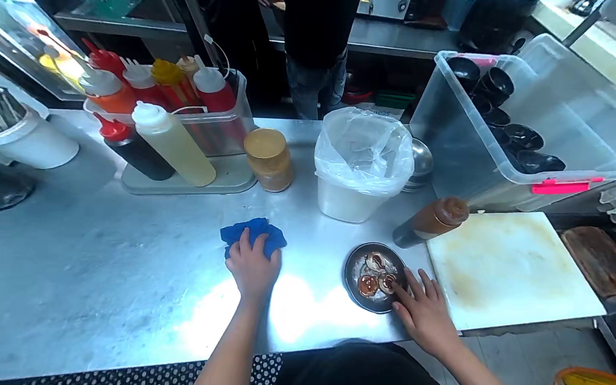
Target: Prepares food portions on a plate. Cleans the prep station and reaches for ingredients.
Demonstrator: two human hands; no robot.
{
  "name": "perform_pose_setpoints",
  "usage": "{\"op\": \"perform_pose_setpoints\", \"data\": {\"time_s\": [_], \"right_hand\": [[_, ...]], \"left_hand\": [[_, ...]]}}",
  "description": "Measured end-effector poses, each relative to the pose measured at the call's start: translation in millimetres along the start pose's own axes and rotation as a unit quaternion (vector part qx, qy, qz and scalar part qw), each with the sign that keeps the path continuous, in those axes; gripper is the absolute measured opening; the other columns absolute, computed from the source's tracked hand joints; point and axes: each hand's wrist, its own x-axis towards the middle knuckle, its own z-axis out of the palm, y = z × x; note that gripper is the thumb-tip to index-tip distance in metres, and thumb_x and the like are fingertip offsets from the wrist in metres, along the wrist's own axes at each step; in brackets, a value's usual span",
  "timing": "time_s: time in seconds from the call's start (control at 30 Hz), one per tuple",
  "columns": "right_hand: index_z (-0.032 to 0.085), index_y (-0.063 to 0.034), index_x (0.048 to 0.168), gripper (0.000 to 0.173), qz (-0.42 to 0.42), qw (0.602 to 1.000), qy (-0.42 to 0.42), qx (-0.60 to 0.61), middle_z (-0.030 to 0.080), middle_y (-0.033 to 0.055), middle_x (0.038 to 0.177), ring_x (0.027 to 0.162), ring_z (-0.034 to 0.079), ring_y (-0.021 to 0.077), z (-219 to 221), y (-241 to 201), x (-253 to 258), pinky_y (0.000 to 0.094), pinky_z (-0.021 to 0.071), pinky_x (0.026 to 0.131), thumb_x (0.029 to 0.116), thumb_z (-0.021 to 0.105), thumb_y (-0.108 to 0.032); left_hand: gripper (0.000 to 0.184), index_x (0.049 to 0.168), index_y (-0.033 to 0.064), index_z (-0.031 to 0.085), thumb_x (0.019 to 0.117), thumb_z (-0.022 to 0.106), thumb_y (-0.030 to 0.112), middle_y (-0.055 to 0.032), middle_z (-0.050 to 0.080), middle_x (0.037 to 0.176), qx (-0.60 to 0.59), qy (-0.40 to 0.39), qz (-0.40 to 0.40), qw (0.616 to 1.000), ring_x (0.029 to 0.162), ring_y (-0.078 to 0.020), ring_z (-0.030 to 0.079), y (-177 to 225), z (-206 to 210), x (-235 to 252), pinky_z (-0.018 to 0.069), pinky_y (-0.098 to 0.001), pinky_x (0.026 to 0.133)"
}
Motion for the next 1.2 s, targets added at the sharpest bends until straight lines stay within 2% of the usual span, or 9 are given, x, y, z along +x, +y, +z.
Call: {"op": "perform_pose_setpoints", "data": {"time_s": [0.07, 0.17, 0.33, 0.47, 0.57, 0.77, 0.87, 1.0, 1.2], "right_hand": [[0.061, -0.0376, 0.141, 0.054, -0.027, 1.0, 0.005, 0.009, 0.039, 0.0063, 0.164, 0.152, 0.029, 0.043, -1, -4, -3, 0.0699, 0.0246, 0.118, 0.1051, 0.027, -0.06], [0.055, -0.0418, 0.146, 0.053, -0.038, 0.999, -0.01, 0.011, 0.036, 0.0039, 0.166, 0.154, 0.026, 0.0403, 2, -7, 8, 0.0686, 0.0229, 0.119, 0.1049, 0.028, -0.061], [0.055, -0.0375, 0.148, 0.056, -0.001, 1.0, -0.002, -0.009, 0.037, 0.0063, 0.165, 0.153, 0.028, 0.0426, 5, 4, 13, 0.0687, 0.0246, 0.118, 0.1051, 0.027, -0.06], [0.059, -0.0379, 0.144, 0.054, -0.033, 0.999, -0.012, 0.003, 0.038, 0.0065, 0.164, 0.152, 0.029, 0.0422, 1, -3, 0, 0.0696, 0.024, 0.118, 0.1045, 0.029, -0.061], [0.056, -0.0401, 0.146, 0.054, -0.048, 0.999, -0.024, 0.011, 0.035, 0.0044, 0.166, 0.155, 0.024, 0.0397, -1, -12, 11, 0.0683, 0.0213, 0.12, 0.1048, 0.028, -0.062], [0.059, -0.0375, 0.144, 0.055, -0.006, 1.0, -0.001, 0.002, 0.037, 0.0058, 0.165, 0.153, 0.027, 0.0421, 1, -2, 22, 0.0686, 0.0233, 0.119, 0.1052, 0.028, -0.06], [0.062, -0.0369, 0.141, 0.055, -0.017, 1.0, -0.014, 0.004, 0.04, 0.0064, 0.164, 0.152, 0.029, 0.0429, -4, -5, 8, 0.0701, 0.0239, 0.118, 0.1048, 0.028, -0.061], [0.058, -0.0403, 0.144, 0.053, -0.033, 0.999, -0.016, 0.012, 0.039, 0.0041, 0.164, 0.154, 0.027, 0.0396, 1, -9, 13, 0.0688, 0.0228, 0.119, 0.1046, 0.029, -0.061], [0.064, -0.0349, 0.14, 0.055, 0.02, 1.0, 0.005, -0.005, 0.041, 0.0063, 0.163, 0.153, 0.028, 0.043, -3, 5, 15, 0.0687, 0.0241, 0.119, 0.1049, 0.029, -0.059]], "left_hand": [[0.048, 0.122, 0.0228, 0.072, 0.0869, 0.054, 0.052, -0.014, 0.047, 0.155, 0.003, 0.001, 0.001, 1.0, 0.131, -0.0445, 0.048, 0, 0, 0, 0.0402, -0.0662, 0.089], [0.048, 0.122, 0.0224, 0.071, 0.0876, 0.054, 0.051, -0.0142, 0.047, 0.155, 0.002, -0.004, 0.003, 1.0, 0.131, -0.0445, 0.047, 1, 0, -1, 0.04, -0.066, 0.089], [0.049, 0.123, 0.0234, 0.071, 0.0869, 0.053, 0.052, -0.0132, 0.047, 0.154, 0.01, 0.002, 0.001, 1.0, 0.131, -0.0436, 0.048, 0, 2, 2, 0.0399, -0.0658, 0.089], [0.05, 0.123, 0.0222, 0.071, 0.0877, 0.052, 0.052, -0.0134, 0.046, 0.155, 0.002, 0.002, 0.001, 1.0, 0.131, -0.0445, 0.048, -1, 2, 0, 0.0401, -0.0653, 0.089], [0.05, 0.123, 0.0229, 0.071, 0.0876, 0.052, 0.052, -0.013, 0.046, 0.156, 0.004, 0.002, 0.001, 1.0, 0.131, -0.044, 0.047, -1, 3, 0, 0.0396, -0.0649, 0.089], [0.048, 0.123, 0.0232, 0.071, 0.0877, 0.054, 0.051, -0.0125, 0.046, 0.156, 0.001, -0.001, -0.001, 1.0, 0.131, -0.0441, 0.047, 0, 2, 0, 0.0397, -0.0651, 0.089], [0.047, 0.122, 0.0219, 0.071, 0.0875, 0.057, 0.051, -0.0144, 0.047, 0.154, -0.005, 0.002, 0.006, 1.0, 0.129, -0.0455, 0.048, -1, 1, -1, 0.0405, -0.0668, 0.088], [0.049, 0.123, 0.0223, 0.071, 0.0871, 0.056, 0.052, -0.0136, 0.046, 0.155, 0.0, -0.003, -0.001, 1.0, 0.13, -0.0452, 0.048, 1, 1, 0, 0.0402, -0.0659, 0.089], [0.048, 0.121, 0.023, 0.071, 0.0875, 0.054, 0.052, -0.0131, 0.046, 0.155, 0.003, 0.004, 0.001, 1.0, 0.129, -0.0436, 0.048, -1, 3, 0, 0.04, -0.0645, 0.088]]}}
